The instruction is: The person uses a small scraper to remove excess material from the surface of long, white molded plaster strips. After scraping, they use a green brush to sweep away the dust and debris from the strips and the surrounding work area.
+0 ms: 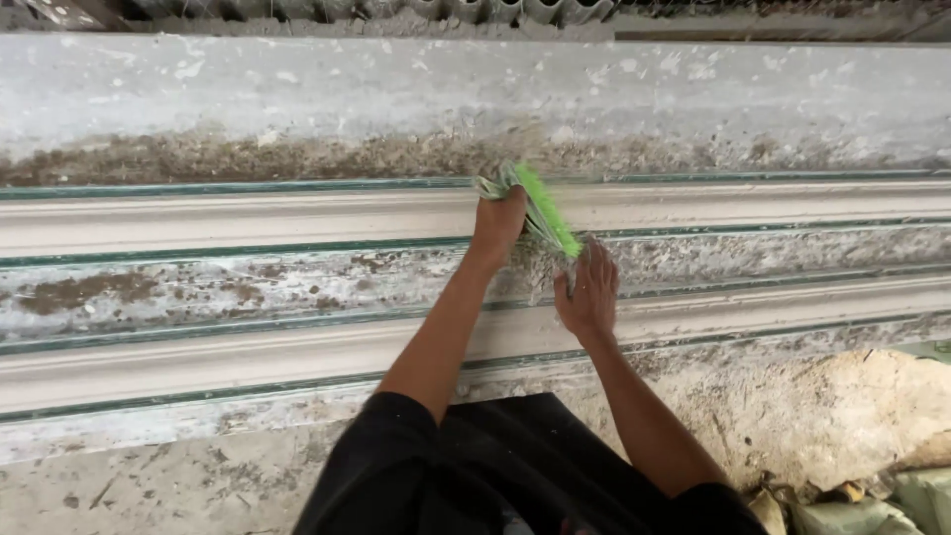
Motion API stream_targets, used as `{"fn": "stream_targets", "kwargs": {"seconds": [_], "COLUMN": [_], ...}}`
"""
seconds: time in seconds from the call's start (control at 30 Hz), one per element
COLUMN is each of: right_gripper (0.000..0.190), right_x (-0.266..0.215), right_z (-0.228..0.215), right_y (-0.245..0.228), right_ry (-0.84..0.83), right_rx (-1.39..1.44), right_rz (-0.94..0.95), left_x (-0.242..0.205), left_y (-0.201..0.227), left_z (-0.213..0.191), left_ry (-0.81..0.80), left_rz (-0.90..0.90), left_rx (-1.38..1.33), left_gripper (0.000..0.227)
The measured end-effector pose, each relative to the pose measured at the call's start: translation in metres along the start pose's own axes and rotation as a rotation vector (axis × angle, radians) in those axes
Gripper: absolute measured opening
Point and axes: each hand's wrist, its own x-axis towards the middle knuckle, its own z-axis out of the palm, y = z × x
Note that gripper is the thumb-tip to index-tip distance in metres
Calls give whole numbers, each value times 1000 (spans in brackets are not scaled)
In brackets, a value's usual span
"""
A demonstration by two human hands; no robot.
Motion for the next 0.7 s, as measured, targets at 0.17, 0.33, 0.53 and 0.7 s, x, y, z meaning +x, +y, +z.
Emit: {"fn": "stream_targets", "kwargs": {"seconds": [0.17,0.33,0.53,0.7], "right_gripper": [65,66,65,65], "right_x": [4,7,6,6], "right_z": [-11,-18,-21,-23], "right_y": [-9,-14,-19,-18], "right_ry": [-5,-7,0,0], "right_rx": [27,-3,5,36], "right_rz": [4,-8,0,10], "left_x": [16,50,103,74], "left_y": [135,196,119,130], "left_z": [-104,-276,-275,-15], "left_ry": [-77,244,489,-27], "left_rz": [-387,-64,123,-134], "left_rx": [-10,171,1458,841], "left_gripper": [42,68,63,77]}}
